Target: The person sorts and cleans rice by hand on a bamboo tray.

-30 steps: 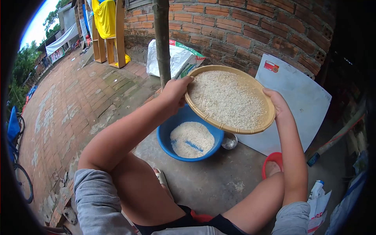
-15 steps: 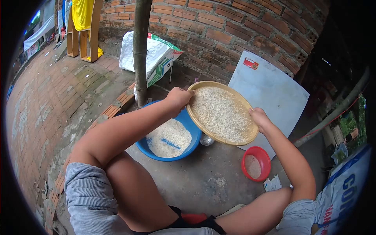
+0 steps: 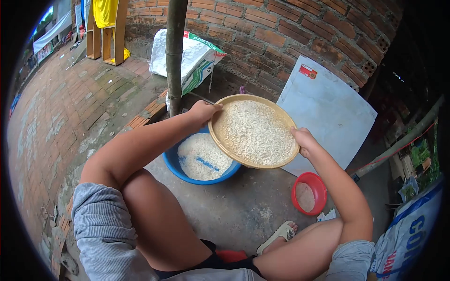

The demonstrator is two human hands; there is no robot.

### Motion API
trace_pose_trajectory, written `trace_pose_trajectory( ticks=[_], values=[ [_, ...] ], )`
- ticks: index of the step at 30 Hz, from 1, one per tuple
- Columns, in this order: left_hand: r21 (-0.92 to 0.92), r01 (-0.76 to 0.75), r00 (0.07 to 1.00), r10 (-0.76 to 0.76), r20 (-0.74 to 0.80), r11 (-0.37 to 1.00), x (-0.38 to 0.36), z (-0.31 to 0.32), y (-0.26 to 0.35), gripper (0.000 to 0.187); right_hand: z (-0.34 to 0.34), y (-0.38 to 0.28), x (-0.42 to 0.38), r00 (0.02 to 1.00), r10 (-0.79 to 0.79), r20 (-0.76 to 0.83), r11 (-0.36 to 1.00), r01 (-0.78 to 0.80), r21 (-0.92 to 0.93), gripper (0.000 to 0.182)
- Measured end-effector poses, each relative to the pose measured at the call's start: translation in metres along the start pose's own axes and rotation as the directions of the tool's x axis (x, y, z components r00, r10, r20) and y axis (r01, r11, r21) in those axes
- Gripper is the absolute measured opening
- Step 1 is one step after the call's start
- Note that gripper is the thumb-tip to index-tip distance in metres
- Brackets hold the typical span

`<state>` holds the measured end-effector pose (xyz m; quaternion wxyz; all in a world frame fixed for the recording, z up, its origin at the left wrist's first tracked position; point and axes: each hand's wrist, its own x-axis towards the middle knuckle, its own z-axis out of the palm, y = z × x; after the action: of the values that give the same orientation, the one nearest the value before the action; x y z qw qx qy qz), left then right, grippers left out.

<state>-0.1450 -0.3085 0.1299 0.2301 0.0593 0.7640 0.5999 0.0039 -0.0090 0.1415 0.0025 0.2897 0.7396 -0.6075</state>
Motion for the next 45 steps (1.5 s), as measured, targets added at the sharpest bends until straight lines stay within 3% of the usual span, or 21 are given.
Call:
trace_pose_trajectory(
  ticks=[2,6,8,9,11,13,14,15,17,18,21,24,29,31,33,35,36,39,42,43,45],
  values=[
    [-0.082,0.086,0.996,-0.089,-0.025,0.993,-0.007,-0.021,-0.003,0.03,0.033,-0.041,-0.051,0.997,-0.065,0.045,0.98,0.072,-0.186,0.038],
    [-0.176,0.098,0.973,-0.132,-0.19,0.979,-0.001,-0.011,-0.019,0.028,0.027,-0.042,-0.023,0.993,-0.109,0.052,0.988,0.114,-0.103,0.036],
    [0.056,0.104,0.963,-0.086,-0.254,0.993,-0.041,0.017,-0.001,0.026,-0.01,-0.011,0.038,0.978,-0.187,0.09,0.935,0.206,-0.29,0.035],
    [0.035,0.122,0.973,-0.112,-0.203,0.992,-0.059,0.03,0.011,0.025,-0.015,0.002,0.048,0.978,-0.184,0.097,0.939,0.204,-0.275,0.035],
    [0.032,0.147,0.984,-0.143,-0.106,0.989,-0.06,0.034,0.011,0.025,-0.022,0.031,0.055,0.981,-0.062,0.182,0.996,0.071,-0.045,0.035],
    [0.021,0.223,0.975,-0.223,-0.012,0.975,-0.041,0.015,-0.001,0.024,-0.006,0.026,0.035,0.984,-0.001,0.176,0.993,0.021,-0.113,0.034],
    [0.02,0.222,0.973,-0.22,-0.077,0.975,-0.03,0.006,-0.013,0.028,0.004,0.017,0.022,0.985,0.039,0.167,0.983,-0.008,-0.181,0.033],
    [0.031,0.207,0.978,-0.206,-0.031,0.978,-0.008,-0.017,-0.033,0.027,0.014,0.008,0.01,0.985,0.046,0.164,0.984,-0.016,-0.177,0.033],
    [-0.069,0.237,0.958,-0.245,-0.147,0.969,-0.006,-0.028,-0.037,0.027,0.03,-0.005,-0.007,0.916,-0.001,0.402,0.962,0.11,-0.248,0.033],
    [-0.132,0.242,0.939,-0.266,-0.22,0.961,-0.008,-0.027,-0.035,0.028,0.031,-0.002,-0.007,0.914,-0.001,0.405,0.964,0.108,-0.242,0.033],
    [-0.197,0.195,0.953,-0.233,-0.195,0.961,-0.016,-0.008,-0.027,0.025,0.031,0.02,0.017,0.974,0.092,0.207,0.996,-0.089,-0.027,0.033],
    [0.096,0.176,0.984,-0.174,-0.034,0.98,-0.04,0.006,-0.005,0.024,0.012,0.042,0.043,0.96,0.149,0.235,0.968,-0.19,0.162,0.037],
    [0.114,0.24,0.969,-0.245,0.035,0.964,-0.04,0.002,-0.015,0.029,0.023,0.05,0.025,0.971,0.163,0.177,0.928,-0.211,0.306,0.035],
    [0.122,0.26,0.965,-0.261,-0.006,0.958,-0.026,-0.005,-0.031,0.033,0.032,0.055,0.017,0.993,0.025,0.119,0.955,-0.059,0.29,0.031],
    [0.256,0.271,0.959,-0.283,0.01,0.928,-0.02,-0.007,-0.033,0.038,0.039,0.057,0.005,0.999,0.035,0.006,0.965,-0.035,0.262,0.028],
    [0.571,0.173,0.984,-0.162,-0.071,0.802,-0.021,0.001,-0.023,0.047,0.038,0.063,0.001,0.998,-0.023,-0.065,0.984,0.034,0.174,0.028],
    [0.705,0.078,0.995,-0.012,-0.098,0.705,-0.016,0.003,-0.025,0.054,0.031,0.065,-0.001,0.996,-0.018,-0.089,0.985,0.033,0.171,0.028],
    [0.795,-0.146,0.964,0.266,-0.019,0.588,-0.005,0.0,-0.019,0.05,0.025,0.057,-0.015,0.995,-0.032,-0.094,0.982,0.048,0.183,0.028],
    [0.787,-0.417,0.797,0.6,0.075,0.455,-0.021,0.017,0.003,0.033,0.01,0.057,-0.022,0.997,-0.002,-0.074,0.96,0.023,0.278,0.028],
    [0.785,-0.42,0.795,0.602,0.076,0.455,-0.026,0.025,0.009,0.033,0.005,0.06,-0.022,0.997,-0.021,-0.074,0.961,0.04,0.273,0.028],
    [0.654,-0.642,0.698,0.658,0.281,0.401,-0.038,0.045,0.02,0.028,-0.003,0.064,-0.029,0.995,-0.016,-0.099,0.958,0.043,0.283,0.028]
  ],
)
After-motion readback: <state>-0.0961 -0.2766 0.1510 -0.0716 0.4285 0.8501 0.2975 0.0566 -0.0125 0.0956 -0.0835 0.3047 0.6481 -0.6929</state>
